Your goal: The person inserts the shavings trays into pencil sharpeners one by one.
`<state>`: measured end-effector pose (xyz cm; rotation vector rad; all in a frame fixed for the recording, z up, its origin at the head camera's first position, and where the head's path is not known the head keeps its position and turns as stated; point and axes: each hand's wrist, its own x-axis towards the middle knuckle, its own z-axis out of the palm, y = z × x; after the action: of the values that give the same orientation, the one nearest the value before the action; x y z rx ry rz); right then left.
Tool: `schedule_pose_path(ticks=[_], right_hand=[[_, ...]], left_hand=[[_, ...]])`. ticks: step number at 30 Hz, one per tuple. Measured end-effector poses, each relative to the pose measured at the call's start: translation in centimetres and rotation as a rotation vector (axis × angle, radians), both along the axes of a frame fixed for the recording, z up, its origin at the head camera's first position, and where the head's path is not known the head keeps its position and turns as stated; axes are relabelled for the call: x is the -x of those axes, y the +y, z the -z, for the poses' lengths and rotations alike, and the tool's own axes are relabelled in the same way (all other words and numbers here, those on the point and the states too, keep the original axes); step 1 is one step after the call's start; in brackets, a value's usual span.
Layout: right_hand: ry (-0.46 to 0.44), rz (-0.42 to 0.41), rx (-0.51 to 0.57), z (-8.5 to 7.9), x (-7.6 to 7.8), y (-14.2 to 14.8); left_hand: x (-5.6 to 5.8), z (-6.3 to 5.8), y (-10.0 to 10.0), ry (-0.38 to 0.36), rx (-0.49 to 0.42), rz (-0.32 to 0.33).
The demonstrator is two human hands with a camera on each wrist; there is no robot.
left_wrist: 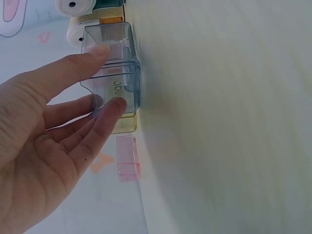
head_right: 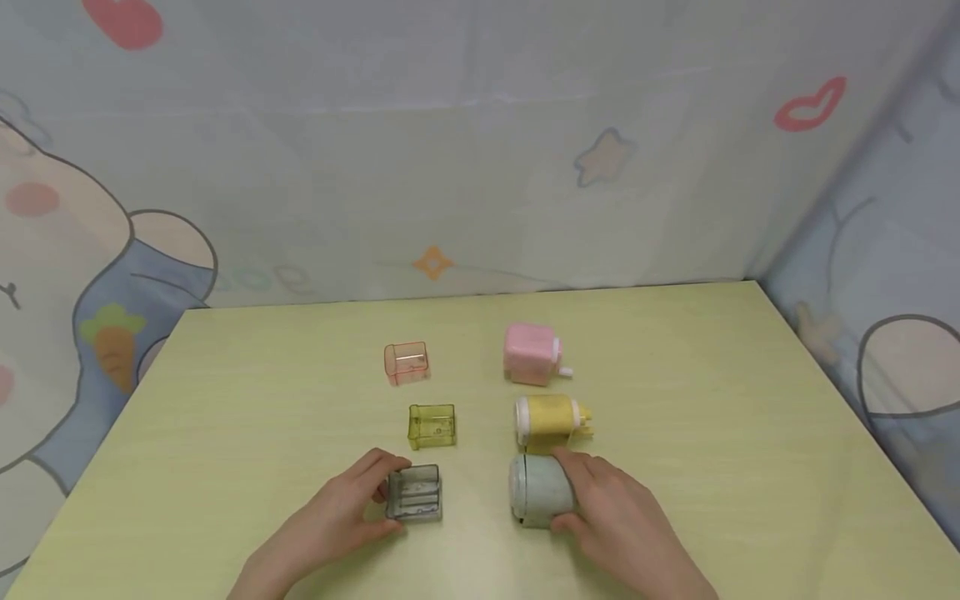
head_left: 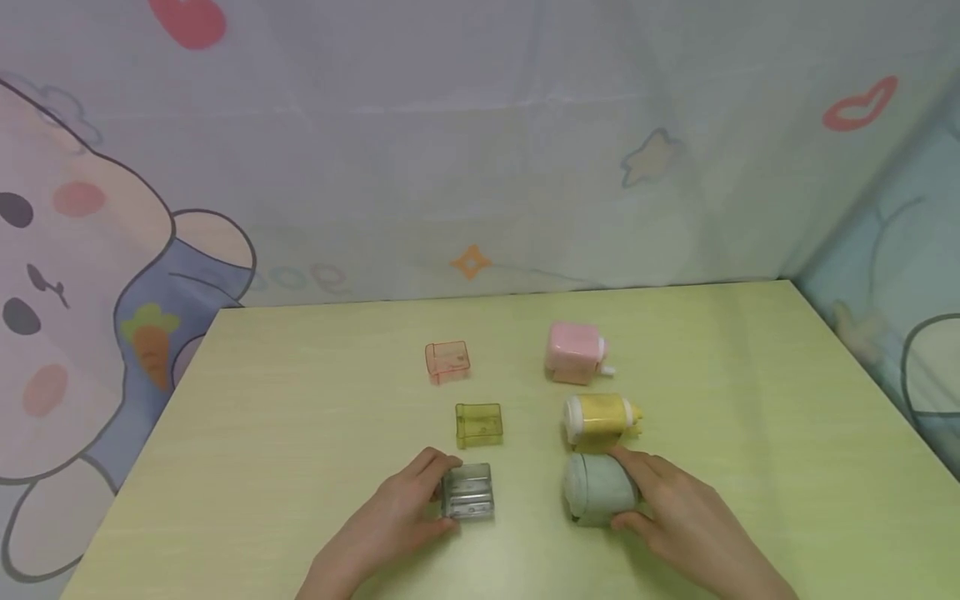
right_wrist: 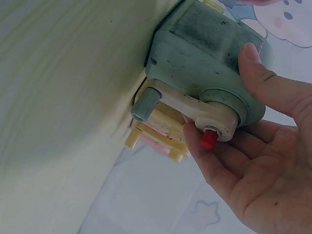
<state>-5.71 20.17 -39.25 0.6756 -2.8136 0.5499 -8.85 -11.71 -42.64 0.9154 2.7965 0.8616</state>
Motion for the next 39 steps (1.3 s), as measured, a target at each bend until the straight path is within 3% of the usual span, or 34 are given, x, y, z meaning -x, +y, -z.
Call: schedule_pose_path(ticks=[8, 21, 39], right_hand=[[-0.005, -0.017, 0.005, 0.1, 0.2, -0.5], [0.034, -0.036, 0.007, 0.1, 0.7, -1.3], [-0.019, -0.040, 0.003, 0.4, 0.8, -2.5]], left_hand=[[0.2, 0.0, 0.4, -0.037, 0.007, 0.014], [0.4, -0.1, 1.3, -0.013, 0.006, 0.037], [0.4, 0.1, 2.2, -0.014, 0.020, 0.056]])
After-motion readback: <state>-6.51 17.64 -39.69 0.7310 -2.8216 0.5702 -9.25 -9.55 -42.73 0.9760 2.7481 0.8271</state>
